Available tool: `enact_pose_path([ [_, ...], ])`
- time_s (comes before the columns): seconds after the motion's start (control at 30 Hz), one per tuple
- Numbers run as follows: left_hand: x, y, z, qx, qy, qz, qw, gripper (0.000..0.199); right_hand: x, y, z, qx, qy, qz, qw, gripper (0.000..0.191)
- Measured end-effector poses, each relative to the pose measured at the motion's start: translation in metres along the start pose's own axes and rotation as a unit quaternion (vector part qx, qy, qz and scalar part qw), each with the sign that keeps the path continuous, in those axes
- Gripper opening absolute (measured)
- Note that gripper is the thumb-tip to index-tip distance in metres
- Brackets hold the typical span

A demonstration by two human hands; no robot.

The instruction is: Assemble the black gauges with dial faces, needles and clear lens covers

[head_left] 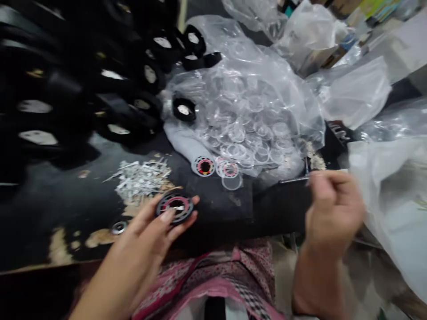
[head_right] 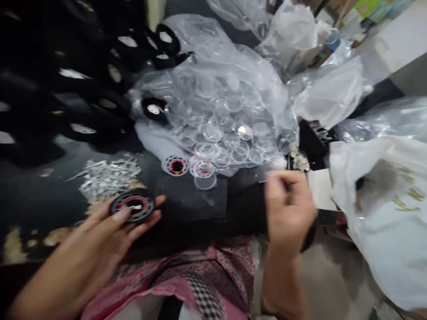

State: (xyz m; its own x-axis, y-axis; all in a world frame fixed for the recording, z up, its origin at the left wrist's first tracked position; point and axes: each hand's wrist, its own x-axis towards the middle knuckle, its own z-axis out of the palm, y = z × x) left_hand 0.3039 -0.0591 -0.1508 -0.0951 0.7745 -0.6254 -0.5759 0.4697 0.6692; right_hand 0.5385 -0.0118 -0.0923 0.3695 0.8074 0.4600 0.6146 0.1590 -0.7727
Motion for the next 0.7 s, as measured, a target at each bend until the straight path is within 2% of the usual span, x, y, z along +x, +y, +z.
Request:
enact_pose_path([
  [0.03,0.000,0.000,0.005,-0.027,-0.024,-0.020,0.999,0.026,0.008,0.018,-0.006,0.010,0.033,0.016,0.999,0.008],
  [0.07,0.000,-0.002,0.009,-0.048,-0.049,-0.047,0.997,0.028,0.015,0.036,-0.008,0.020,0.040,0.029,0.999,0.007],
  [0.13,0.000,-0.007,0.015,-0.076,-0.090,-0.112,0.987,0.029,0.023,0.062,-0.006,0.079,-0.005,0.102,0.992,0.010],
  [0.2,0.000,-0.012,0.018,-0.091,-0.110,-0.155,0.978,0.029,0.023,0.070,0.003,0.143,-0.023,0.140,0.979,0.007],
  [0.3,0.001,-0.017,0.020,-0.086,-0.122,-0.161,0.976,0.025,0.009,0.043,0.019,0.255,-0.042,0.125,0.958,0.013],
  [0.33,0.002,-0.018,0.020,-0.081,-0.121,-0.159,0.977,0.024,0.002,0.029,0.025,0.303,-0.076,0.118,0.943,0.017],
  [0.4,0.003,-0.018,0.021,-0.075,-0.119,-0.151,0.979,0.023,-0.014,-0.001,0.036,0.377,-0.185,0.098,0.902,0.025],
  [0.47,0.003,-0.019,0.021,-0.078,-0.131,-0.137,0.979,0.023,-0.028,-0.021,0.047,0.398,-0.260,0.081,0.876,0.027],
  [0.57,0.005,-0.021,0.021,-0.084,-0.158,-0.125,0.976,0.020,-0.039,-0.032,0.061,0.335,-0.330,0.008,0.882,0.021],
  [0.7,0.004,-0.021,0.021,-0.078,-0.143,-0.118,0.980,0.016,-0.036,-0.033,0.068,0.252,-0.371,-0.083,0.890,0.022],
])
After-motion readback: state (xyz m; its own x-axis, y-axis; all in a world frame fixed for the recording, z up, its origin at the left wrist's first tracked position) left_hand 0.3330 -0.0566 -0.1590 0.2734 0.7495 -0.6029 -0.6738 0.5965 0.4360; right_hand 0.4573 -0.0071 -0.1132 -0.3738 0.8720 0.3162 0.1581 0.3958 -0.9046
